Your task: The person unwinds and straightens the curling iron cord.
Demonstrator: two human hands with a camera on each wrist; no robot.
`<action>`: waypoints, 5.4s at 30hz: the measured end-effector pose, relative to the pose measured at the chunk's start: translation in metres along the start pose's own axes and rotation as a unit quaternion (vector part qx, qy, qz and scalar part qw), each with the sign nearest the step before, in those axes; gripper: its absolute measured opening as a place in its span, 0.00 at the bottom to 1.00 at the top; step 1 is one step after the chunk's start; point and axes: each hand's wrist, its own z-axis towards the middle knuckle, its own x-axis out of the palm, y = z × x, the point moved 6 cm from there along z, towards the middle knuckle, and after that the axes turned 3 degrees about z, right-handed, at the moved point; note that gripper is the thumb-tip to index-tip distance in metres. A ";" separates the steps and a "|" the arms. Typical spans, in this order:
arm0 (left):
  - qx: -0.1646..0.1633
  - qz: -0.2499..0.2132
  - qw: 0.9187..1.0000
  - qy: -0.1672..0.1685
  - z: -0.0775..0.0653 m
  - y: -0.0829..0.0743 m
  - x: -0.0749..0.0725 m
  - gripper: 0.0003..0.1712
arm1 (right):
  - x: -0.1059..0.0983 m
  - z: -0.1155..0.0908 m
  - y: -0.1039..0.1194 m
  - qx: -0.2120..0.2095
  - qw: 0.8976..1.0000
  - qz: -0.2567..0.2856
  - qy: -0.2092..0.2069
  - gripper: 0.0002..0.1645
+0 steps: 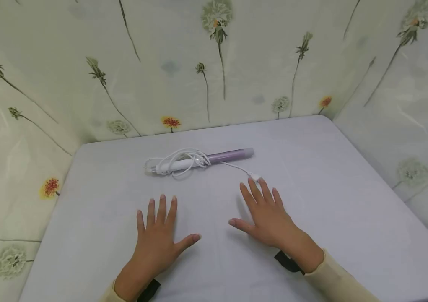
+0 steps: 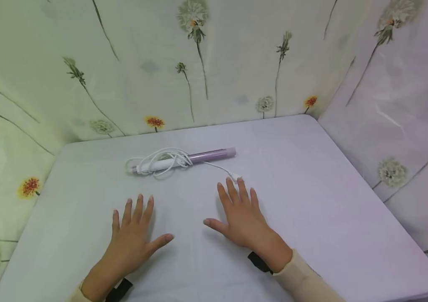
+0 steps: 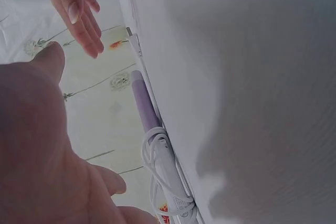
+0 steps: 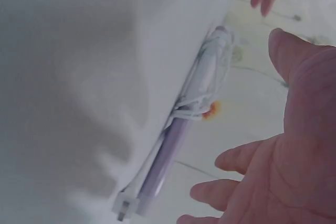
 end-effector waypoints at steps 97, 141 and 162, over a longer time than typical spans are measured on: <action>0.177 -0.175 0.942 -0.225 0.092 -0.039 -0.041 0.21 | -0.078 -0.019 0.117 -0.258 0.799 0.525 0.139 0.07; 0.152 -0.114 0.933 -0.304 0.071 -0.063 -0.021 0.27 | -0.012 0.088 0.039 0.073 0.862 0.500 -0.050 0.21; 0.096 -0.208 0.929 -0.290 0.078 -0.037 -0.022 0.23 | -0.013 0.047 0.061 -0.006 0.880 0.472 0.053 0.12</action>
